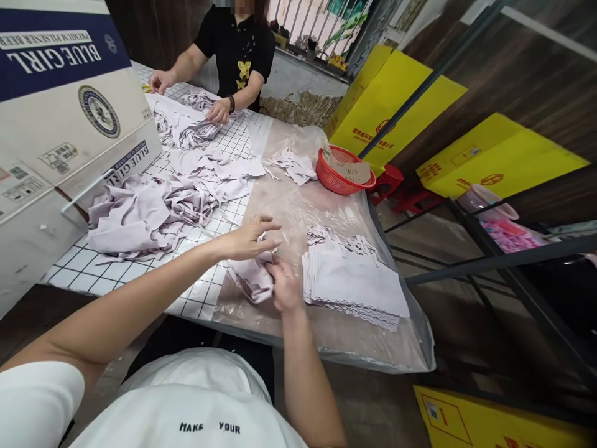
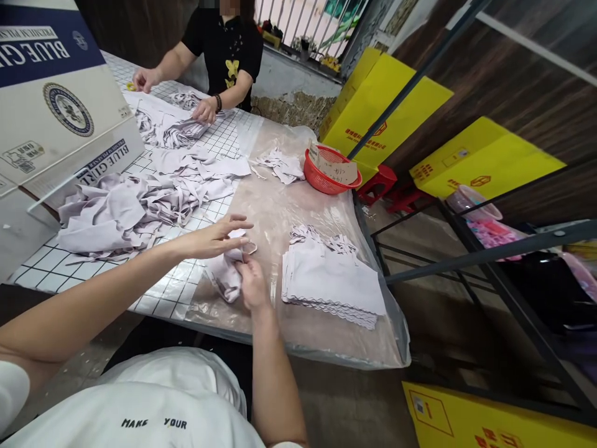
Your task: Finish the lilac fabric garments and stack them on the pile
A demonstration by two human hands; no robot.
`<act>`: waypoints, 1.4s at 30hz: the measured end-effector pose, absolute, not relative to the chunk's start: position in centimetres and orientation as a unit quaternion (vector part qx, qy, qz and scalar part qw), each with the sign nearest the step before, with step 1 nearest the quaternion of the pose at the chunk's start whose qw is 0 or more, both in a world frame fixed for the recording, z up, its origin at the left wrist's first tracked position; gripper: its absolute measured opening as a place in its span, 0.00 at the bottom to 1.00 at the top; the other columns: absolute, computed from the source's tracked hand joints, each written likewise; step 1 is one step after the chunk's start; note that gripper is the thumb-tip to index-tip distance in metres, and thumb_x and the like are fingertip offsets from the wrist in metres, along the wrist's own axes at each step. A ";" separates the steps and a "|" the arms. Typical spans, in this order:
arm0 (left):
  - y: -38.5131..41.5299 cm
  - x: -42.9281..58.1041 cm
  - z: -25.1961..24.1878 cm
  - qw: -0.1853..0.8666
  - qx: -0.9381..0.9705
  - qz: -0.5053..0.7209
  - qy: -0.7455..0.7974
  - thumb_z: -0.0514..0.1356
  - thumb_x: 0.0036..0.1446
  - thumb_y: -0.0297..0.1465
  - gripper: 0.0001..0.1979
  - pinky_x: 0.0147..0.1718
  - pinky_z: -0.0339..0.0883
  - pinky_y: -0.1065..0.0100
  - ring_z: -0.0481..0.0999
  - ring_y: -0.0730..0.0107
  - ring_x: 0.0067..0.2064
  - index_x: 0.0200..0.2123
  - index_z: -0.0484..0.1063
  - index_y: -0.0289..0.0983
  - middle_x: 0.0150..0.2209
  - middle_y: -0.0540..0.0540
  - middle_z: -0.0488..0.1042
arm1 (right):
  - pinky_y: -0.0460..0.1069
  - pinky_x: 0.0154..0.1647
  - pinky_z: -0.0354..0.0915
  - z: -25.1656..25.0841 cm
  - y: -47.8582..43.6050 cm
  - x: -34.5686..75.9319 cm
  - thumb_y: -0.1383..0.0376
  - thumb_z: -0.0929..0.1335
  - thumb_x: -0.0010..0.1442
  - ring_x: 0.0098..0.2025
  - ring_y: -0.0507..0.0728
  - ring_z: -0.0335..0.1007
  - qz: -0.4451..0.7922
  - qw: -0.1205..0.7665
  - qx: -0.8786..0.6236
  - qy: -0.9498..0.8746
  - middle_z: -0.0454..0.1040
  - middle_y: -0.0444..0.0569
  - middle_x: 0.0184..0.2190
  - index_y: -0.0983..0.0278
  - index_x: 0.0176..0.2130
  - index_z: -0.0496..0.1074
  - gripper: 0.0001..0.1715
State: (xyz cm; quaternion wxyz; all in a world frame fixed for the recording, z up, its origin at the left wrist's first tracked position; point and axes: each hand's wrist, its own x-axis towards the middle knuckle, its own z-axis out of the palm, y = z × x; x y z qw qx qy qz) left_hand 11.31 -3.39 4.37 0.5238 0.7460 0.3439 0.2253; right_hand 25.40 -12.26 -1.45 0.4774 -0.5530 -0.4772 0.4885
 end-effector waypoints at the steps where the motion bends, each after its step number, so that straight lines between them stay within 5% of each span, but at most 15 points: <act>1: -3.1 11.0 4.4 0.524 0.761 0.216 0.315 0.62 0.55 0.49 0.29 0.61 0.56 0.62 0.61 0.52 0.66 0.54 0.74 0.39 0.66 0.40 0.62 | 0.50 0.24 0.67 -0.9 -12.2 26.1 0.51 0.64 0.58 0.24 0.57 0.70 0.525 0.476 -0.533 -0.464 0.73 0.46 0.23 0.64 0.40 0.75 0.22; 4: -2.3 10.3 4.2 0.601 0.761 0.134 0.206 0.63 0.52 0.52 0.26 0.52 0.66 0.65 0.73 0.55 0.54 0.40 0.80 0.36 0.47 0.41 0.78 | 0.49 0.23 0.65 0.9 -11.9 28.4 0.50 0.66 0.55 0.24 0.56 0.69 0.584 0.472 -0.491 -0.442 0.75 0.47 0.25 0.65 0.40 0.76 0.24; 7: -1.7 9.8 3.5 0.674 0.717 0.044 0.169 0.66 0.49 0.53 0.26 0.40 0.70 0.66 0.77 0.60 0.38 0.34 0.78 0.33 0.34 0.43 0.79 | 0.50 0.28 0.68 1.7 -10.9 30.3 0.48 0.66 0.55 0.30 0.58 0.73 0.565 0.479 -0.494 -0.456 0.77 0.49 0.29 0.65 0.39 0.76 0.25; 10: -1.0 8.6 2.9 0.664 0.699 0.082 0.253 0.66 0.49 0.52 0.27 0.37 0.70 0.67 0.76 0.61 0.38 0.40 0.78 0.33 0.37 0.42 0.79 | 0.52 0.36 0.71 1.2 -9.9 31.8 0.48 0.68 0.55 0.36 0.58 0.73 0.439 0.456 -0.579 -0.514 0.77 0.50 0.35 0.64 0.40 0.75 0.23; 15: -2.5 6.1 0.7 0.378 0.760 0.197 0.491 0.61 0.54 0.52 0.29 0.41 0.69 0.62 0.74 0.55 0.45 0.49 0.71 0.35 0.47 0.37 0.75 | 0.55 0.42 0.71 -1.6 -12.4 32.1 0.52 0.67 0.60 0.39 0.59 0.72 0.161 0.391 -0.683 -0.595 0.71 0.56 0.44 0.63 0.43 0.73 0.19; 22: -8.3 3.9 -5.1 0.214 0.854 0.179 0.440 0.60 0.55 0.41 0.14 0.39 0.68 0.56 0.70 0.52 0.42 0.40 0.71 0.37 0.41 0.39 0.71 | 0.55 0.39 0.68 -5.8 -18.7 30.2 0.51 0.71 0.57 0.37 0.61 0.71 0.139 0.223 -0.734 -0.627 0.71 0.50 0.35 0.62 0.39 0.68 0.19; 29: -8.0 3.1 -5.4 0.238 0.813 0.213 0.487 0.57 0.57 0.40 0.11 0.38 0.68 0.59 0.72 0.56 0.39 0.34 0.72 0.38 0.36 0.43 0.70 | 0.59 0.47 0.65 -5.1 -18.6 29.1 0.56 0.75 0.54 0.46 0.65 0.67 0.101 0.217 -0.691 -0.682 0.69 0.53 0.43 0.59 0.51 0.70 0.26; 32: -8.2 3.7 -5.6 0.222 0.821 0.203 0.486 0.56 0.56 0.38 0.11 0.36 0.67 0.60 0.72 0.55 0.40 0.35 0.74 0.38 0.36 0.42 0.71 | 0.59 0.48 0.62 -4.3 -18.1 28.1 0.62 0.73 0.57 0.47 0.64 0.66 0.119 0.193 -0.657 -0.719 0.70 0.51 0.41 0.57 0.43 0.75 0.12; 34: -8.2 3.9 -5.6 0.231 0.810 0.211 0.496 0.54 0.58 0.37 0.12 0.35 0.66 0.62 0.72 0.57 0.38 0.33 0.73 0.38 0.35 0.42 0.71 | 0.58 0.48 0.62 -3.6 -17.9 28.2 0.65 0.70 0.61 0.46 0.62 0.65 0.158 0.213 -0.630 -0.730 0.71 0.50 0.39 0.58 0.38 0.76 0.04; 42: -8.2 1.3 -4.2 0.255 0.724 0.307 0.562 0.53 0.59 0.42 0.14 0.31 0.64 0.67 0.71 0.67 0.31 0.32 0.70 0.38 0.31 0.47 0.74 | 0.54 0.50 0.64 -1.3 -20.2 35.3 0.59 0.67 0.64 0.47 0.58 0.67 0.367 0.431 -0.490 -0.663 0.69 0.50 0.42 0.59 0.36 0.72 0.08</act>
